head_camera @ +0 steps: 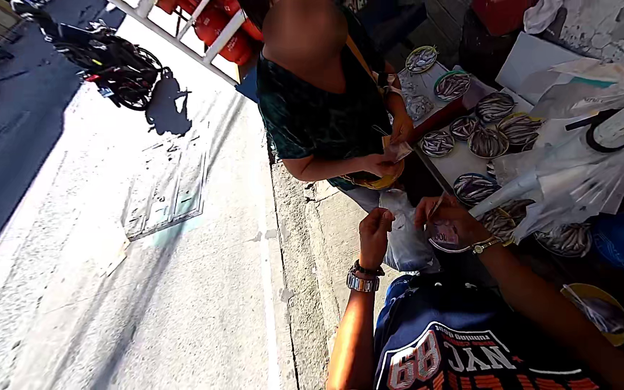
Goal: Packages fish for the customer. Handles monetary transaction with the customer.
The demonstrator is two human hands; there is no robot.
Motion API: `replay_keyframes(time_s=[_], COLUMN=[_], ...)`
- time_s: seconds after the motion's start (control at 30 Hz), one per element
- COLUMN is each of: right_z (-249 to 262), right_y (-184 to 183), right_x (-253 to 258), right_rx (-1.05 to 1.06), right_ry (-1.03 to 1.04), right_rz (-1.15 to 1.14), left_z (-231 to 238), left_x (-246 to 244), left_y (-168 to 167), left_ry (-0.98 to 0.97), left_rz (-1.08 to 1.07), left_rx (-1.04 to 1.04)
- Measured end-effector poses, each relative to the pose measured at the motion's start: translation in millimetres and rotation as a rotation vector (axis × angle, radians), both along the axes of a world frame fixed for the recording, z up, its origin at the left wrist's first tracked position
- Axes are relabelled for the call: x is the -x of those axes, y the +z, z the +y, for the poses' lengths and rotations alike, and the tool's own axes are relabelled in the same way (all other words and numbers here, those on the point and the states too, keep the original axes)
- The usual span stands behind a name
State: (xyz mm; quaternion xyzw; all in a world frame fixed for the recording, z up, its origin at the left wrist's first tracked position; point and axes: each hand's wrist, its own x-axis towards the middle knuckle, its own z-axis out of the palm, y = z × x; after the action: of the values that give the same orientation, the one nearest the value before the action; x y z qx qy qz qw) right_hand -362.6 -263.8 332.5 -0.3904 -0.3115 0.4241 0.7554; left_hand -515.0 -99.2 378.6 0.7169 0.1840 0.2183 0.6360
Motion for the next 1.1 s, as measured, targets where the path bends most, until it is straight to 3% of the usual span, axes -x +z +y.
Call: replay_keyframes(time_s=[0.27,0.67,0.97,1.1], right_z=[12.3,20.6,44.6,45.6], right_y=[22.0,25.4,22.5,22.5], right_x=[3.5,-2.4,-7.7,-17.4], right_rx=[0.235,0.355,0.481,0.508], right_ry=[-0.132,-0.268,-0.011,0.015], right_rz=[-0.110,-0.150,-0.287,-0.196], left_z=[6.2,19.7,25.8,31.8], left_x=[-2.6,-28.6,-44.6,-45.6], left_y=[0.7,-9.2,-15.4,-20.5], left_ry=[0.017,-0.068,-0.118,-0.139], left_rz=[-0.009,-0.006,-0.021,-0.026], left_rx=[-0.018,0.000,0.039,0.060])
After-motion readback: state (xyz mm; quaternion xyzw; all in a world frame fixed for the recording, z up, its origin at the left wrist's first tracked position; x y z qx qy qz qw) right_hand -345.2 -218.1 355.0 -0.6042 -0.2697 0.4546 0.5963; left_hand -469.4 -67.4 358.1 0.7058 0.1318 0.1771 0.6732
